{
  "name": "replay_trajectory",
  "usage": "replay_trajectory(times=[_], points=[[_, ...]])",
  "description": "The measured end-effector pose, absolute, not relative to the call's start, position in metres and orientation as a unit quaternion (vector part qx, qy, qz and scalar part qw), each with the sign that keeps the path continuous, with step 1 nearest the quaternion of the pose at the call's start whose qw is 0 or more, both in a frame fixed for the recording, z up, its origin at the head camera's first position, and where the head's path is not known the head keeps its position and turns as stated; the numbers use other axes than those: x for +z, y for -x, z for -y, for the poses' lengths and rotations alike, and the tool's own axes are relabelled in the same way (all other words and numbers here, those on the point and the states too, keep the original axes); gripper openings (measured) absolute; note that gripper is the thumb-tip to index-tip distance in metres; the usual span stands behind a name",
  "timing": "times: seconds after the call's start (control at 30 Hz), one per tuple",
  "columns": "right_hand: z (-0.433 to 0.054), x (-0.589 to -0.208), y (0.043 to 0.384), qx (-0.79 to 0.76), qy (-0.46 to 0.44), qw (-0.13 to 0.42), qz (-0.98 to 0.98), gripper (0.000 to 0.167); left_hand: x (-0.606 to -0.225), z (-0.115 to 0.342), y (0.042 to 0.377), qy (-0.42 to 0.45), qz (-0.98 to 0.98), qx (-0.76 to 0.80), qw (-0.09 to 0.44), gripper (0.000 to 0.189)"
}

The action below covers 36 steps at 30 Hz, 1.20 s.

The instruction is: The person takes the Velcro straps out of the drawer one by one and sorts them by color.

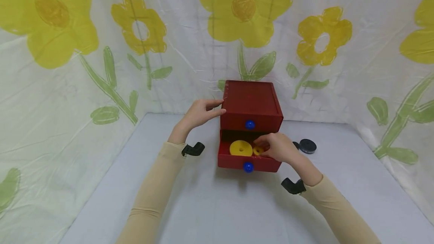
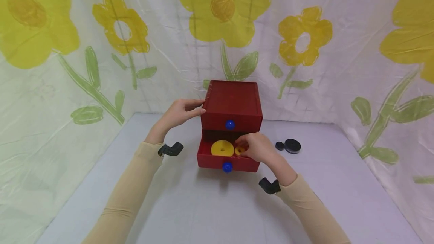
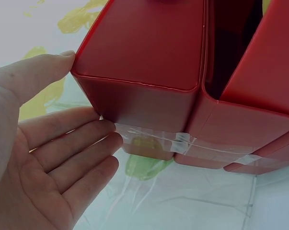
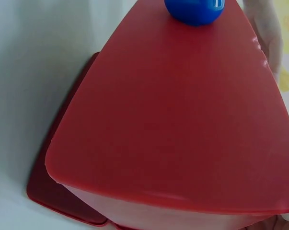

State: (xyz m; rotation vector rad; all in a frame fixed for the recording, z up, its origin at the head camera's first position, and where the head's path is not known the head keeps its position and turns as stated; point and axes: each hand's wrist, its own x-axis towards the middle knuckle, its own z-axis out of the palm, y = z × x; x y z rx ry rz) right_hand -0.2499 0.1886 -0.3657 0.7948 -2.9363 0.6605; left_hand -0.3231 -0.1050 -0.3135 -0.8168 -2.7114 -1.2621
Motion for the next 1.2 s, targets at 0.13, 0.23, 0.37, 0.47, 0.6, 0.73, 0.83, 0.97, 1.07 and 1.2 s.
replay_trajectory(times=[0.13,0.23,0.37,0.47,0.6,0.73,0.83,0.97,1.07,1.2], points=[[-0.1877,-0.3655,0.2514,0.211,-0.254,0.019,0.944,0.034,-0.3128,0.1048,0.3225,0.265,0.875,-0.406,0.020,0.057],[-0.1874,-0.3655,0.2520,0.203,-0.254,0.022,0.946,0.033,-0.3123,0.1046,0.3222,0.266,0.875,-0.404,0.021,0.056],[-0.1875,-0.3654,0.2525,0.192,-0.254,0.020,0.948,0.034,-0.3124,0.1043,0.3227,0.268,0.875,-0.403,0.021,0.056],[-0.1875,-0.3659,0.2534,0.188,-0.254,0.014,0.949,0.034,-0.3130,0.1041,0.3233,0.268,0.874,-0.404,0.019,0.057],[-0.1870,-0.3671,0.2548,0.178,-0.260,0.004,0.949,0.032,-0.3141,0.1039,0.3240,0.268,0.874,-0.405,0.016,0.057],[-0.1869,-0.3678,0.2558,0.179,-0.266,0.003,0.947,0.031,-0.3137,0.1037,0.3237,0.264,0.874,-0.407,0.012,0.058],[-0.1873,-0.3673,0.2560,0.190,-0.264,0.010,0.945,0.031,-0.3130,0.1039,0.3228,0.263,0.874,-0.409,0.011,0.058],[-0.1882,-0.3657,0.2564,0.219,-0.265,0.023,0.939,0.034,-0.3135,0.1042,0.3227,0.264,0.874,-0.409,0.013,0.057],[-0.1893,-0.3646,0.2570,0.251,-0.266,0.025,0.931,0.035,-0.3139,0.1046,0.3227,0.264,0.873,-0.409,0.014,0.057],[-0.1913,-0.3625,0.2561,0.279,-0.258,0.013,0.925,0.037,-0.3141,0.1054,0.3229,0.265,0.872,-0.412,0.015,0.057]])
